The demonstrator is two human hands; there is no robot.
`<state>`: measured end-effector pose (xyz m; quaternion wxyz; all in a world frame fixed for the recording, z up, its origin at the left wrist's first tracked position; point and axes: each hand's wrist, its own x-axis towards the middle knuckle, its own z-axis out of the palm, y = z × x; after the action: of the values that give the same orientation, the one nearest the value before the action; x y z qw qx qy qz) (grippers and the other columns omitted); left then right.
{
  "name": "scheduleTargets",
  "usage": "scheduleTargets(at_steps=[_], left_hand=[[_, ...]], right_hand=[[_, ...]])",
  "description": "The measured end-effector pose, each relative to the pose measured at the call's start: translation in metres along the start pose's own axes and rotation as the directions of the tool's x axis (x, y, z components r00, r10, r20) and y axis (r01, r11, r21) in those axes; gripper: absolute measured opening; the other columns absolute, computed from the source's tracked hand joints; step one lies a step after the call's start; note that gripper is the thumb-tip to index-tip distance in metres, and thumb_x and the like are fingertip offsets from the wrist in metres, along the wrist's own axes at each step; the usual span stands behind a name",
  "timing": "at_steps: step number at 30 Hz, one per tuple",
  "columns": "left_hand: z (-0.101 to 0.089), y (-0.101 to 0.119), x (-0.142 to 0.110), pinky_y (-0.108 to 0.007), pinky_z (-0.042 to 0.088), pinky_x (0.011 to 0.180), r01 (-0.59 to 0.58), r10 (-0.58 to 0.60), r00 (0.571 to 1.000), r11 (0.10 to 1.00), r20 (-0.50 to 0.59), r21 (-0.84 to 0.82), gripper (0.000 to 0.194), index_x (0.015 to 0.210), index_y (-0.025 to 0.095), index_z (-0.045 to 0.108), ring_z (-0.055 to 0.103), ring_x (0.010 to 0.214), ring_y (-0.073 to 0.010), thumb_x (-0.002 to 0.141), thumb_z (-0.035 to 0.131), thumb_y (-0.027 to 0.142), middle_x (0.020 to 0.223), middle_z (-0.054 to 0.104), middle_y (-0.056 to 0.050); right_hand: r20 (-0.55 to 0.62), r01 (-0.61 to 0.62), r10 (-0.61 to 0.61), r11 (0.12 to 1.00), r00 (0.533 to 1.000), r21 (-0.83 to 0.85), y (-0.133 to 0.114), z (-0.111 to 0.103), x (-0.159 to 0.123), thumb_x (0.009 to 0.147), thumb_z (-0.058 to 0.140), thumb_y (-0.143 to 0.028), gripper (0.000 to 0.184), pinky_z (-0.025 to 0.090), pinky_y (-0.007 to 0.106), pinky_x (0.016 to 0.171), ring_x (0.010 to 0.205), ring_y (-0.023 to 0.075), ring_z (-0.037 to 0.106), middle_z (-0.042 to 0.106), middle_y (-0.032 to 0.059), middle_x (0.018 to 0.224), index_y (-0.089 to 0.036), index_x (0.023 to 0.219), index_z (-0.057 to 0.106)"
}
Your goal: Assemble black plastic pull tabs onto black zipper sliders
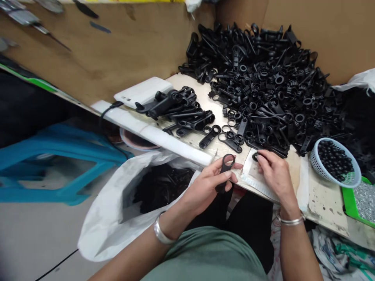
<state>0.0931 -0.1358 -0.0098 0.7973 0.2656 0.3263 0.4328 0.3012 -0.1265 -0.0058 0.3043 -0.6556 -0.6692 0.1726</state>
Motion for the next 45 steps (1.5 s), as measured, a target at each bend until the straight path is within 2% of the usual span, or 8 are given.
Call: scheduleTargets(at_steps=[3, 7, 11, 18, 23, 30, 37, 45], left_hand=[[-0.001, -0.003, 0.002, -0.021, 0.043, 0.058, 0.059, -0.058, 0.998, 0.997, 0.030, -0.040, 0.032, 0.104, 0.016, 0.066, 0.059, 0.076, -0.0107, 0.072, 0.072, 0.017, 0.114, 0.068, -0.011], [0.003, -0.009, 0.004, -0.021, 0.046, 0.066, 0.129, -0.124, 0.990, 0.990, 0.069, -0.062, 0.031, 0.099, 0.016, 0.071, 0.064, 0.087, -0.0137, 0.068, 0.077, 0.014, 0.118, 0.068, -0.011], [0.007, -0.012, 0.005, -0.027, 0.051, 0.078, 0.117, -0.110, 0.992, 0.987, 0.064, -0.108, 0.035, 0.099, 0.016, 0.072, 0.065, 0.108, -0.0248, 0.065, 0.081, 0.015, 0.119, 0.068, -0.012], [0.007, -0.015, 0.006, -0.032, 0.050, 0.092, 0.067, -0.067, 0.998, 0.994, 0.007, -0.086, 0.040, 0.104, 0.021, 0.072, 0.058, 0.125, -0.0277, 0.066, 0.078, 0.011, 0.124, 0.066, -0.007], [0.009, -0.016, 0.009, -0.036, 0.049, 0.096, -0.011, 0.009, 0.995, 1.000, 0.097, 0.022, 0.033, 0.105, 0.018, 0.071, 0.063, 0.112, -0.0246, 0.072, 0.072, 0.016, 0.107, 0.071, -0.006], [0.010, -0.024, 0.009, -0.034, 0.047, 0.102, -0.164, 0.138, 0.981, 0.967, 0.139, 0.197, 0.040, 0.121, 0.017, 0.064, 0.061, 0.116, -0.0225, 0.082, 0.059, 0.013, 0.121, 0.068, -0.007], [0.007, -0.025, 0.004, -0.032, 0.050, 0.099, -0.391, 0.296, 0.920, 0.671, 0.256, 0.630, 0.047, 0.136, 0.015, 0.051, 0.063, 0.116, -0.0209, 0.090, 0.044, 0.008, 0.123, 0.068, -0.009], [0.008, -0.009, -0.007, -0.030, 0.055, 0.076, -0.467, 0.270, 0.881, 0.353, 0.389, 0.811, 0.035, 0.130, 0.013, 0.053, 0.072, 0.086, -0.0207, 0.100, 0.044, 0.028, 0.097, 0.074, -0.010]], right_hand=[[0.053, -0.053, 0.057, 0.996, 0.997, -0.070, 0.015, -0.016, -0.015, 0.095, 0.052, -0.041, 0.033, 0.057, 0.036, 0.069, 0.071, 0.0191, 0.067, 0.072, 0.0068, 0.090, -0.019, 0.112, 0.072], [-0.059, 0.104, -0.127, 0.949, 0.990, -0.297, 0.017, -0.014, -0.023, 0.097, 0.049, -0.031, 0.028, 0.055, 0.039, 0.084, 0.095, 0.0222, 0.066, 0.067, 0.0096, 0.110, -0.022, 0.108, 0.073], [0.027, 0.225, -0.231, 0.907, 0.973, -0.357, 0.014, -0.010, -0.018, 0.097, 0.048, -0.028, 0.026, 0.056, 0.038, 0.079, 0.091, 0.0216, 0.066, 0.065, 0.0097, 0.110, -0.022, 0.110, 0.070], [0.105, 0.156, -0.137, 0.966, 0.985, -0.205, 0.013, -0.028, -0.013, 0.090, 0.064, -0.030, 0.021, 0.058, 0.037, 0.075, 0.077, 0.0191, 0.066, 0.070, 0.0058, 0.095, -0.022, 0.107, 0.071], [-0.064, 0.152, -0.144, 0.975, 0.988, 0.162, -0.019, -0.002, -0.031, 0.086, 0.071, -0.031, 0.026, 0.061, 0.033, 0.073, 0.082, 0.0178, 0.069, 0.072, 0.0054, 0.107, -0.024, 0.111, 0.071], [-0.171, 0.327, -0.340, 0.940, 0.925, -0.101, -0.038, 0.025, -0.033, 0.093, 0.061, -0.023, 0.023, 0.059, 0.038, 0.089, 0.097, 0.0217, 0.069, 0.073, 0.0085, 0.104, -0.022, 0.114, 0.071], [-0.170, 0.264, -0.273, 0.962, 0.947, -0.075, -0.043, 0.019, -0.037, 0.092, 0.063, -0.024, 0.021, 0.060, 0.034, 0.084, 0.090, 0.0198, 0.070, 0.073, 0.0077, 0.100, -0.020, 0.111, 0.071], [0.033, -0.060, 0.052, 0.932, 0.998, 0.358, -0.023, 0.001, -0.054, 0.088, 0.068, -0.038, 0.030, 0.062, 0.032, 0.081, 0.096, 0.0204, 0.072, 0.074, 0.0059, 0.113, -0.026, 0.115, 0.073]])
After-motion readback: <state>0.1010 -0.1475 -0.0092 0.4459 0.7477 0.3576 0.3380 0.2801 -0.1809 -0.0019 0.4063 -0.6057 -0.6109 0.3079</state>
